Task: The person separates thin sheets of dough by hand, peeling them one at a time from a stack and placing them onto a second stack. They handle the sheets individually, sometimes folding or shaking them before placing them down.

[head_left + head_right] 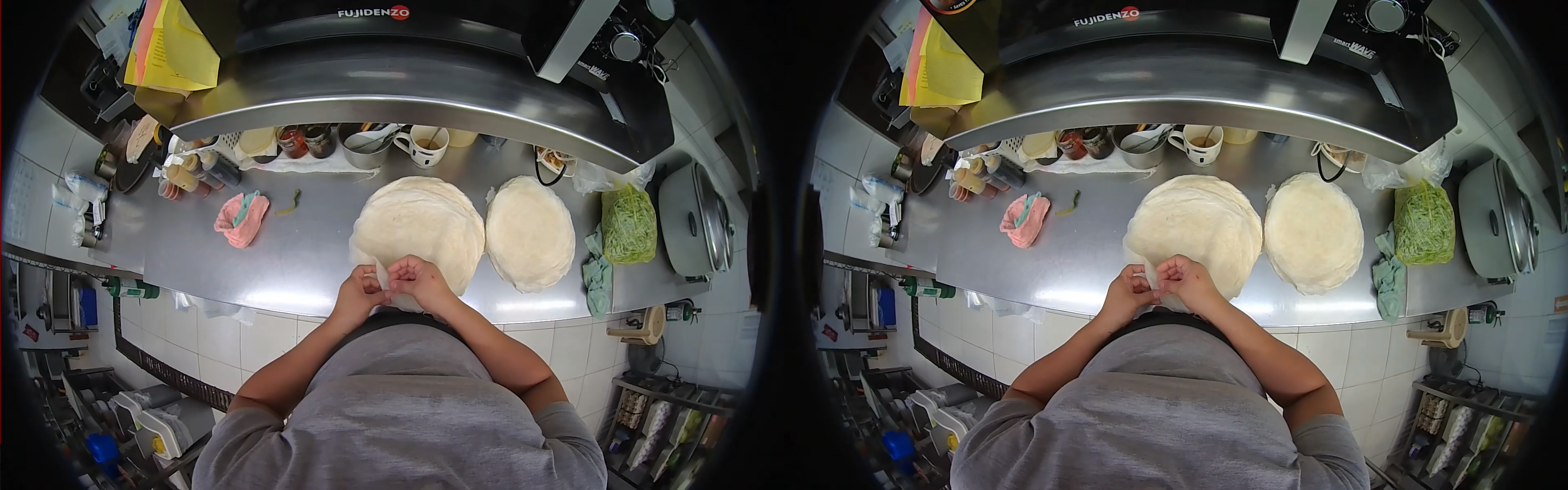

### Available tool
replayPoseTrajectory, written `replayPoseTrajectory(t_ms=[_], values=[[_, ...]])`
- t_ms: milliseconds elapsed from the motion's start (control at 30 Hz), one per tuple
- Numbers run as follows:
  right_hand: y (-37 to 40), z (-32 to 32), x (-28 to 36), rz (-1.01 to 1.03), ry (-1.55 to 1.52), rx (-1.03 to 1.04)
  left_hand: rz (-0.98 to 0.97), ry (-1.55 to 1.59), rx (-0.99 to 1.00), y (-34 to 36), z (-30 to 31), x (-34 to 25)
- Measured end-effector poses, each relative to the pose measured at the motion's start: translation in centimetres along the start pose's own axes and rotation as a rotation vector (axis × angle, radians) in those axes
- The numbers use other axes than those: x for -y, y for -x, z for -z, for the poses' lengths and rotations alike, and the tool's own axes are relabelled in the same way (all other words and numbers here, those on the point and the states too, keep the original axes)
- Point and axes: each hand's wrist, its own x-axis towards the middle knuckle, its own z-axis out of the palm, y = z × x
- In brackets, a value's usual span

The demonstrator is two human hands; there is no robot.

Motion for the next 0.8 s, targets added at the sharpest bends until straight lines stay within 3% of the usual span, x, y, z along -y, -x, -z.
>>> replayPoseTrajectory(t_ms=[133, 267, 367, 467, 567, 633, 800], values=[[0.4, 0.1, 0.2, 0.06, 0.369, -0.059, 0.189, 0.315, -0.008, 0.0, 0.2, -0.1], [0.5, 0.0, -0.4, 0.099, 0.527, -0.076, 0.209, 0.322, -0.01, 0.0, 0.1, 0.0], [0.5, 0.3, 0.2, -0.041, 0.405, -0.079, 0.156, 0.288, 0.004, 0.1, 0.0, 0.0], [0.6, 0.1, 0.3, -0.025, 0.29, -0.077, 0.059, 0.245, 0.048, 0.0, 0.0, 0.6], [0.7, 0.1, 0.5, 0.048, 0.473, -0.05, 0.002, 0.194, 0.031, -0.1, -0.1, 1.0], [0.7, 0.1, 0.6, 0.002, 0.397, -0.042, -0.042, 0.152, 0.061, -0.2, -0.1, 0.9], [0.5, 0.3, -0.2, -0.018, 0.248, -0.035, -0.006, 0.113, -0.006, 0.0, -0.4, 0.3]])
